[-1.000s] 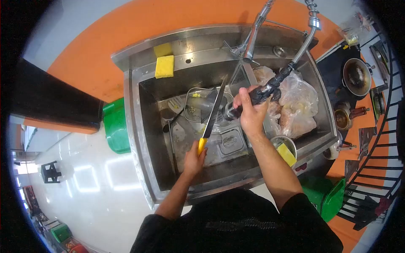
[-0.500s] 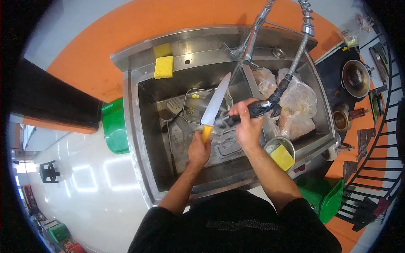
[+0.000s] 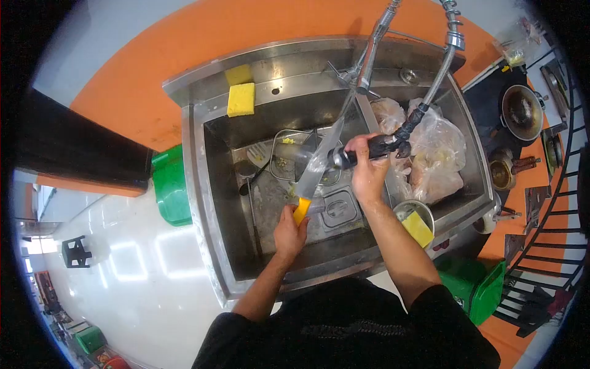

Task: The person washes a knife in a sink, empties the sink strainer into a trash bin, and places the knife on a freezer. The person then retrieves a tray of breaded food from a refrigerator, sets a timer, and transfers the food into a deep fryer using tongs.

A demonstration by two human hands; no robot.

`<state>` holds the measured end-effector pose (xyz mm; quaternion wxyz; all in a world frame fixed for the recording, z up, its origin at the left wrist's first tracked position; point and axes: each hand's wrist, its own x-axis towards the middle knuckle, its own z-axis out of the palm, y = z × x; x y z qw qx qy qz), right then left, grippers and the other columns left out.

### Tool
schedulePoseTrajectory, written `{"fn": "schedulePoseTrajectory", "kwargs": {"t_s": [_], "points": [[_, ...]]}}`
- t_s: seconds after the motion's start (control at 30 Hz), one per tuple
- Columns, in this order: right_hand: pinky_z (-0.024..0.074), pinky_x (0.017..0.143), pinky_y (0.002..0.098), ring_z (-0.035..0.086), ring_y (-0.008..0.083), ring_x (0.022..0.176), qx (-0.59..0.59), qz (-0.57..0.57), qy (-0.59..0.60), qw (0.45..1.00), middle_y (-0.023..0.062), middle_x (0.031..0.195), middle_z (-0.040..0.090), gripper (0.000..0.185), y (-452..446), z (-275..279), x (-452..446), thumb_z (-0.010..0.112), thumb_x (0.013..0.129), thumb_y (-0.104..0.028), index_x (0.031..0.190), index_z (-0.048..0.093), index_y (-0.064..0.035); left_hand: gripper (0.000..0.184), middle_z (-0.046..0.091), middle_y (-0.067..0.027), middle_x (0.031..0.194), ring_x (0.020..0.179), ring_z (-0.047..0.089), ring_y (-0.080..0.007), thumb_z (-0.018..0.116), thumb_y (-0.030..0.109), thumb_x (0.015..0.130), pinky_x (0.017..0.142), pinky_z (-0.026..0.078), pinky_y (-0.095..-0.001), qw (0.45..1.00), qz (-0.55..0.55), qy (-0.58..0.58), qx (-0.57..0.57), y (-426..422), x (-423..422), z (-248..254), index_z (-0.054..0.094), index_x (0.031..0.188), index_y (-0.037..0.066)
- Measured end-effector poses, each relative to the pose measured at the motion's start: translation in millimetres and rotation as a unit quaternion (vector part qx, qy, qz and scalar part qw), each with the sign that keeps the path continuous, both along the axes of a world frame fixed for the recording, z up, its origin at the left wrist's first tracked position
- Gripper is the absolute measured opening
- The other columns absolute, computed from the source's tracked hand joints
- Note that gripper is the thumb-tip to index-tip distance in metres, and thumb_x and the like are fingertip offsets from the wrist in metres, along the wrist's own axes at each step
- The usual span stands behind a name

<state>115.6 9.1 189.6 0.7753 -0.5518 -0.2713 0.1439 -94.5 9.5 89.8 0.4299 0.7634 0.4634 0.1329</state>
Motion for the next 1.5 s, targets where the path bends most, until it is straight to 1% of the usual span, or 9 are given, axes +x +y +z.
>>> {"fn": "schedulePoseTrajectory", "kwargs": {"t_s": [0.13, 0.23, 0.33, 0.43, 0.67, 0.9, 1.03, 1.23, 1.5], "points": [[0.0469, 0.069, 0.0291, 0.057, 0.0173, 0.069, -0.018, 0.123, 0.093, 0.988, 0.0082, 0.075, 0.056, 0.016, -18.4, 14.7, -24.4, 0.055, 0.091, -0.012, 0.099, 0.044, -0.0047, 0.036, 0.059, -0.0175, 0.088, 0.081, 0.061, -0.0367, 0.062, 0.024, 0.085, 0.069, 0.047, -0.0439, 0.999, -0.018, -0.036, 0.015, 3.8, 10.7, -9.3, 0.043, 0.108, 0.003], [0.0514, 0.071, 0.035, 0.062, 0.0233, 0.076, 0.035, 0.183, 0.159, 0.97, 0.0138, 0.084, 0.06, 0.035, -30.9, 11.9, -32.5, 0.057, 0.09, -0.021, 0.115, 0.041, -0.0012, 0.036, 0.058, -0.0121, 0.074, 0.062, 0.06, -0.0247, 0.059, 0.031, 0.088, 0.054, 0.047, -0.0371, 0.979, 0.01, -0.132, -0.158, 10.4, 23.9, -34.2, 0.045, 0.107, 0.004], [0.0483, 0.082, 0.042, 0.062, 0.0318, 0.091, 0.048, 0.221, 0.18, 0.957, 0.0198, 0.1, 0.06, 0.054, -38.3, 12.9, -32.0, 0.051, 0.092, -0.038, 0.128, 0.033, -0.0011, 0.028, 0.05, -0.0051, 0.066, 0.049, 0.047, -0.0122, 0.053, 0.034, 0.091, 0.04, 0.039, -0.0277, 0.839, 0.083, -0.194, -0.501, 16.5, 35.8, -14.7, 0.047, 0.099, 0.008], [0.0453, 0.087, 0.0439, 0.06, 0.0323, 0.095, 0.056, 0.251, 0.219, 0.941, 0.0199, 0.099, 0.06, 0.057, -42.6, 8.5, -30.2, 0.048, 0.092, -0.042, 0.129, 0.032, -0.0013, 0.023, 0.043, -0.0005, 0.062, 0.042, 0.036, -0.0079, 0.047, 0.034, 0.091, 0.034, 0.029, -0.0231, 0.745, 0.075, -0.248, -0.615, 8.3, 50.3, -23.9, 0.047, 0.089, 0.011], [0.0433, 0.088, 0.0426, 0.058, 0.0337, 0.098, 0.085, 0.183, 0.514, 0.834, 0.0169, 0.105, 0.061, 0.058, -46.3, -27.5, -5.7, 0.032, 0.092, -0.055, 0.116, 0.051, -0.0063, 0.049, 0.037, -0.0006, 0.053, 0.039, 0.034, -0.0122, 0.027, 0.055, 0.094, 0.035, 0.03, -0.0273, 0.701, 0.043, -0.234, -0.672, 2.2, 53.7, -0.1, 0.044, 0.082, 0.011], [0.045, 0.089, 0.0402, 0.058, 0.0275, 0.103, 0.02, 0.08, 0.66, 0.746, 0.0121, 0.11, 0.059, 0.041, -35.0, -124.1, 8.9, 0.039, 0.094, -0.037, 0.119, 0.048, -0.0065, 0.056, 0.04, -0.0032, 0.052, 0.036, 0.036, -0.0144, 0.016, 0.054, 0.095, 0.034, 0.032, -0.0293, 0.784, 0.089, -0.242, -0.564, -2.7, 6.3, -16.8, 0.046, 0.079, 0.009], [0.0533, 0.076, 0.0322, 0.062, 0.024, 0.094, -0.051, 0.124, 0.553, 0.822, 0.0114, 0.098, 0.062, 0.028, 14.5, -92.5, 34.7, 0.056, 0.089, -0.016, 0.113, 0.049, -0.0052, 0.056, 0.04, -0.0026, 0.052, 0.036, 0.037, -0.0136, 0.019, 0.053, 0.095, 0.033, 0.033, -0.0269, 0.809, 0.139, -0.218, -0.528, -0.5, -33.3, -5.2, 0.049, 0.08, 0.007], [0.0497, 0.066, 0.0294, 0.061, 0.0198, 0.085, -0.121, 0.08, 0.266, 0.953, 0.0102, 0.096, 0.062, 0.028, 93.0, -60.7, 101.9, 0.052, 0.091, -0.019, 0.114, 0.053, -0.0036, 0.057, 0.045, -0.0027, 0.053, 0.037, 0.04, -0.0122, 0.023, 0.052, 0.096, 0.034, 0.033, -0.0251, 0.86, 0.181, -0.17, -0.445, 3.2, -78.6, 12.2, 0.053, 0.078, 0.007], [0.0441, 0.08, 0.0314, 0.056, 0.0161, 0.098, -0.283, 0.083, -0.027, 0.955, 0.0059, 0.11, 0.06, 0.032, 155.2, -79.3, 172.5, 0.045, 0.095, -0.029, 0.116, 0.056, -0.0084, 0.056, 0.045, -0.0022, 0.051, 0.037, 0.041, -0.0123, 0.023, 0.052, 0.096, 0.035, 0.034, -0.0257, 0.87, 0.192, -0.169, -0.422, -1.3, -87.3, 27.6, 0.053, 0.08, 0.007]]}}
